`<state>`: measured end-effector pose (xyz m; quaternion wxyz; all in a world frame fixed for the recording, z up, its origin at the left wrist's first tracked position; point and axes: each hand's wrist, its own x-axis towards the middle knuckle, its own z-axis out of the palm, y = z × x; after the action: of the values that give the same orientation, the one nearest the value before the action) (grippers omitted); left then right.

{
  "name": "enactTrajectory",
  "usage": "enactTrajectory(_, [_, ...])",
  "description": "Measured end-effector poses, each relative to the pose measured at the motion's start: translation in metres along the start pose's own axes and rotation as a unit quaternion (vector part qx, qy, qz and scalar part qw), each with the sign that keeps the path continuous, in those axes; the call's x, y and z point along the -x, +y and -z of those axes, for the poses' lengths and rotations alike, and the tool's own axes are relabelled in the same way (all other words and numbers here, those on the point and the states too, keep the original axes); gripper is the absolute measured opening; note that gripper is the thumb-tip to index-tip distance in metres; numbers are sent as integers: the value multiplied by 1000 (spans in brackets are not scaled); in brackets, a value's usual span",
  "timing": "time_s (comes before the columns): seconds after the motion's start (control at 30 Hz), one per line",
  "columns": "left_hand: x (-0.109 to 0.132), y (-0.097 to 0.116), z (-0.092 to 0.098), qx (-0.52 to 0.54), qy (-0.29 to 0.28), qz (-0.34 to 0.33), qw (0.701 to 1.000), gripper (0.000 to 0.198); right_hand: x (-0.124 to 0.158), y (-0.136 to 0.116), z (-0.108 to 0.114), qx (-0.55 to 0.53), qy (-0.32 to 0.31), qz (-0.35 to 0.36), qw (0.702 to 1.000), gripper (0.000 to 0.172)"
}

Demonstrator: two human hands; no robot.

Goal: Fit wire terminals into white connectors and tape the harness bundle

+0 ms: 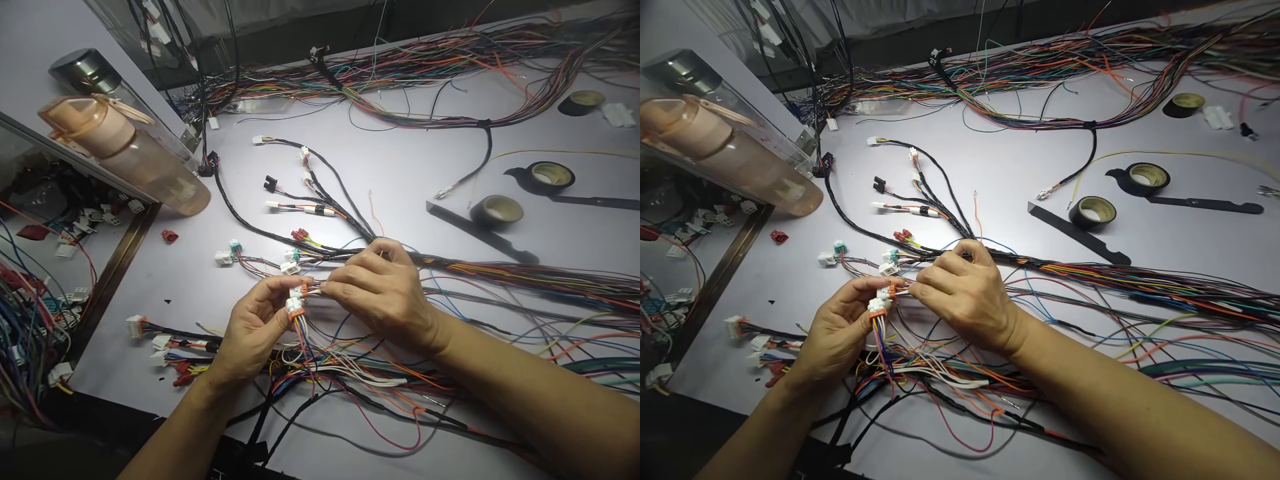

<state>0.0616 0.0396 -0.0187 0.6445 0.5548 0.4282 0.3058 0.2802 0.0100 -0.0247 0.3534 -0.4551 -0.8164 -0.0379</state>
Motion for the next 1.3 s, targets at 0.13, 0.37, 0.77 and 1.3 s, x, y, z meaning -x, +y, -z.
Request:
enactTrajectory(0.13, [0,-2,-1,4,15,0,1000,25,0,1,0,-6,-3,0,1000,15])
enactTrajectory(0.37, [-1,-2,-5,56,31,-4,998,39,2,1,-3,-14,6,-2,1000,13])
enactTrajectory(0.77, [-3,1,-8,19,79,47,996,16,0,0,-4,2,26,14,1000,11])
enactTrajectory(1.3, [-8,-3,-10,55,113,39,991,27,-6,10,6,-106,79,-176,975,16])
